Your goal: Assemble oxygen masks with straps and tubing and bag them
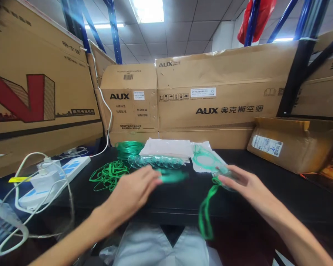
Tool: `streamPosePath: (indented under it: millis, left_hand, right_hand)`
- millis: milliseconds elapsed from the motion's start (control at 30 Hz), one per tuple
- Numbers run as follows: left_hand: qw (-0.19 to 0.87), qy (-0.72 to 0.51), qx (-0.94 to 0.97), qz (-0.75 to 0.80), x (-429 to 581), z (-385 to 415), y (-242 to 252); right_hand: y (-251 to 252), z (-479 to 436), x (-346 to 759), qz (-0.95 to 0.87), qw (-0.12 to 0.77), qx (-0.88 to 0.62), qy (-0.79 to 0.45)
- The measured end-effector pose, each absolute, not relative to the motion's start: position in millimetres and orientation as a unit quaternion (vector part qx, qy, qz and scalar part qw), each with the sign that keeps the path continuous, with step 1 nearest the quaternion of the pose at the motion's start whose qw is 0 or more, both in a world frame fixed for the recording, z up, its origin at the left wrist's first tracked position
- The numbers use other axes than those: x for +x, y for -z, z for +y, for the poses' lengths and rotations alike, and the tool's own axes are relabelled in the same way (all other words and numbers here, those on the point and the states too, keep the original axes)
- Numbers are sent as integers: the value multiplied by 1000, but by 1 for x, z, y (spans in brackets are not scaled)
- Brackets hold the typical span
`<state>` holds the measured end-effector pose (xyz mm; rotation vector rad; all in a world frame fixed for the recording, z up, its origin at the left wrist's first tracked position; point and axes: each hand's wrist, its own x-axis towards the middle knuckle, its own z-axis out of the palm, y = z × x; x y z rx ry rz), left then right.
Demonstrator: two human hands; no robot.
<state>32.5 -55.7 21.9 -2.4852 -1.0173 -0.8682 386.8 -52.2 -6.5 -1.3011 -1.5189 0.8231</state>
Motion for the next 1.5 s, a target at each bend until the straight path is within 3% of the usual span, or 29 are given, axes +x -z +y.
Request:
streamPosePath:
  millis: [133, 333, 533, 600, 767, 867, 1167, 1500]
  left_hand:
    - [98, 226, -884, -398, 23, -80, 11]
    - [22, 204, -874, -441, 2, -80, -17]
    - [-61, 153, -906, -390, -5, -65, -28]
    - [-86, 143, -915, -368, -12, -55, -23]
    - [-148, 131, -918, -344, -20, -32, -14]
    - [-162, 138, -915, -342, -15, -31, -15]
    - [-164, 143, -909, -355, 5, -29, -14]
    - [-16, 201, -920, -337, 15, -56, 10]
  right_hand:
    - [7, -57, 416, -612, 456, -581, -282]
    - [-25, -49, 400, -606, 497, -588, -201]
    - [-74, -33, 353, -654, 570, -477, -144]
    - [-79, -32, 338, -688, 545, -451, -162]
    - [-59, -35, 313, -785, 355, -429, -272]
    - [-40, -32, 306, -792, 289, -424, -330]
    - [-22, -26, 284, -781, 219, -375, -449]
    - [-23, -26, 290, -771, 207, -396, -454]
